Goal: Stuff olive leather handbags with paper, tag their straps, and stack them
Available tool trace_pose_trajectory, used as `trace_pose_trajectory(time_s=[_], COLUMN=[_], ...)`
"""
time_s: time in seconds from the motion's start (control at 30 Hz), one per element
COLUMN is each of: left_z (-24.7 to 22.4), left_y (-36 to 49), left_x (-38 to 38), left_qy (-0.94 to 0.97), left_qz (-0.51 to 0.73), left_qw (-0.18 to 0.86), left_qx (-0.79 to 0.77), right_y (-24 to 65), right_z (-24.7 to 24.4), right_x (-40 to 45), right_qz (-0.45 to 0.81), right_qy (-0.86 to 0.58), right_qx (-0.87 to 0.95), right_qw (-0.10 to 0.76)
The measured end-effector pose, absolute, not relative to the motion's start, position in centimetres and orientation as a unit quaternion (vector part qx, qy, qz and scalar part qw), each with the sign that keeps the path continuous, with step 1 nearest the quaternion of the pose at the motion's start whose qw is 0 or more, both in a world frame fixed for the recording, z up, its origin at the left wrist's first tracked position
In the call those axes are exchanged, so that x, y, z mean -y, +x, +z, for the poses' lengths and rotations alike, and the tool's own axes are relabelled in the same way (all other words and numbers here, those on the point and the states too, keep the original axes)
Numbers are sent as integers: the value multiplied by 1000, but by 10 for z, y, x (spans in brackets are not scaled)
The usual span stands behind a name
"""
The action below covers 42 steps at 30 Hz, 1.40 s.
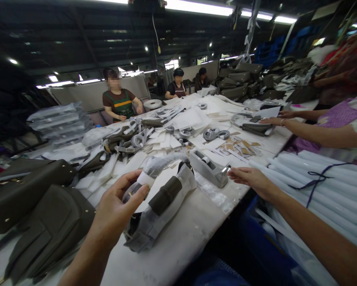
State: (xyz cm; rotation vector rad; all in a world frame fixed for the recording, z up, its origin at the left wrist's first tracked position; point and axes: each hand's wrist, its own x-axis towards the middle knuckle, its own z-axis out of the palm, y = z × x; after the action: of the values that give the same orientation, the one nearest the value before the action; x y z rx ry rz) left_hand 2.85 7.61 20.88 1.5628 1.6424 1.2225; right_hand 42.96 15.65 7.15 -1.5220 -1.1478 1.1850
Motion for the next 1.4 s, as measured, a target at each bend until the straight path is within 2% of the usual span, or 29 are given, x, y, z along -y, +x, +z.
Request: trace_pose_trajectory(time_s=[0.13, 0.23, 0.4, 0.47, 0.63, 0.83, 1.0, 1.13, 1.4], left_z=[206, 205, 202, 201, 198, 198, 200, 203, 203], left_y=[26, 25, 29, 31, 41, 43, 38, 36, 36], left_x=[-78, -77, -77, -77, -74, -69, -66, -67, -66], left_qy=[586, 596, 631, 640, 658, 668, 675, 674, 639], left_qz=[458, 455, 466, 467, 478, 482, 467, 462, 466], left_qw=[283, 284, 270, 264, 215, 170, 167, 196, 381], left_qx=[-605, -598, -558, -550, -540, -541, -547, -542, -479], right_y=[434, 431, 379, 342, 255, 215, 216, 220, 219], right_z=[32, 25, 72, 103, 163, 175, 176, 178, 153], right_x=[-151, -144, -120, -106, -86, -101, -104, -106, -134], right_qz=[449, 426, 386, 410, 477, 468, 452, 442, 537], right_qy=[-668, -683, -596, -511, -338, -350, -372, -389, -363], right_qx=[425, 431, 546, 585, 644, 643, 668, 675, 640], right_qw=[413, 409, 445, 477, 493, 495, 459, 444, 412])
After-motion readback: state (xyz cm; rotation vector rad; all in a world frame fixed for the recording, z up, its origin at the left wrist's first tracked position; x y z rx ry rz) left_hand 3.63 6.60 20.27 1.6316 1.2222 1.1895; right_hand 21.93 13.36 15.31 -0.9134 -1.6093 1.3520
